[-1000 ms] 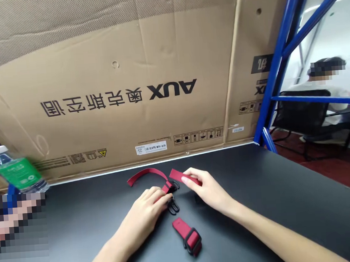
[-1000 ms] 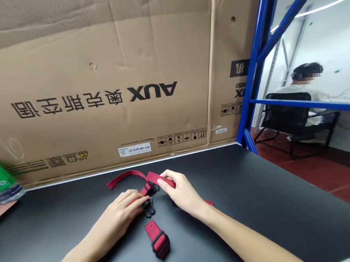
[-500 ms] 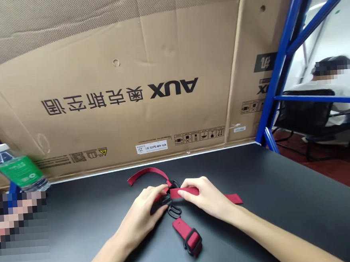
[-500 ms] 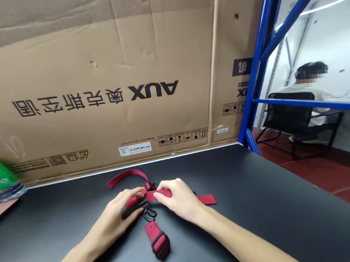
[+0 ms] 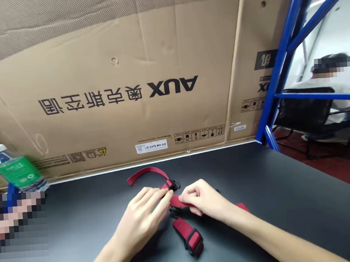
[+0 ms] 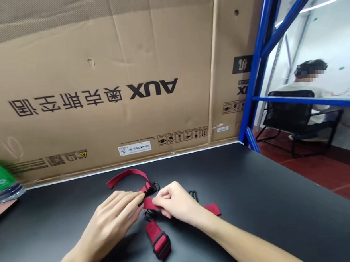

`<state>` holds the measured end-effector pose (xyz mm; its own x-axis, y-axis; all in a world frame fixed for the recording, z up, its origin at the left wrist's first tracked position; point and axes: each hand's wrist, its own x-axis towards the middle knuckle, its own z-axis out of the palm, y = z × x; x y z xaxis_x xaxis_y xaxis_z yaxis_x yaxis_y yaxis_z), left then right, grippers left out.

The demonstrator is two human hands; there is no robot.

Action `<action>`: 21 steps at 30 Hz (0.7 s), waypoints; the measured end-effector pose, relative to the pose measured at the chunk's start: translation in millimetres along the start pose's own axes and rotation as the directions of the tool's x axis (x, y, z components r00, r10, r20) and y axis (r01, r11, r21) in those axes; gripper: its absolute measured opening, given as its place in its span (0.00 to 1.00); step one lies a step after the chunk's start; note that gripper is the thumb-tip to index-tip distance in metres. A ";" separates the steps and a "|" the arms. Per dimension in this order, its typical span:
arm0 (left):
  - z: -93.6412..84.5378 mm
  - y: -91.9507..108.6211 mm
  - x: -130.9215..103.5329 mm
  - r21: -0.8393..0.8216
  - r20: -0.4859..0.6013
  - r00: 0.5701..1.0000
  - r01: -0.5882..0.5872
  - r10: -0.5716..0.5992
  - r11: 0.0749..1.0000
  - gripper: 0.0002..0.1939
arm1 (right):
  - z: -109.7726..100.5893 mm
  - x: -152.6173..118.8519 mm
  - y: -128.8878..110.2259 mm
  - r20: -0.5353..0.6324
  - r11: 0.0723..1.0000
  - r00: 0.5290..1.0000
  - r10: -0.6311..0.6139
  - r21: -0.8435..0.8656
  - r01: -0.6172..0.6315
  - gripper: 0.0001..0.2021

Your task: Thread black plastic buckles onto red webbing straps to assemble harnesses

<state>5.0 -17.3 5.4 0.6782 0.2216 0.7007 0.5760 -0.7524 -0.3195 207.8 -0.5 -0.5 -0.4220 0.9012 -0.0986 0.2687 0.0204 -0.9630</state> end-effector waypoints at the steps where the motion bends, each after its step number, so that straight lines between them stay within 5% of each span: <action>1: -1.1 -0.7 -0.7 0.009 0.006 1.000 -0.030 0.030 1.000 0.10 | -0.3 -0.7 -1.6 0.005 1.000 1.000 0.010 0.022 -0.010 0.17; 7: -11.5 -2.9 -1.3 0.016 0.079 0.989 -0.123 0.122 0.992 0.16 | 0.7 -6.7 -6.5 0.012 0.977 1.000 0.010 0.214 -0.012 0.20; 13: -13.3 -4.5 0.2 0.012 0.004 0.991 -0.136 0.136 0.991 0.12 | 2.6 -6.0 -1.4 0.027 0.929 0.999 -0.019 0.369 0.007 0.19; 21: -14.5 -5.4 -3.2 -0.001 0.012 0.989 -0.144 0.144 0.990 0.14 | 4.2 -7.7 -6.5 0.044 0.943 0.999 -0.015 0.332 0.000 0.20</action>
<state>-6.9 -22.9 14.1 0.7598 0.1184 0.6393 0.4715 -0.7773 -0.4164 205.6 -9.4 5.5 -0.4637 0.8809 -0.0947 -0.0343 -0.1246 -0.9916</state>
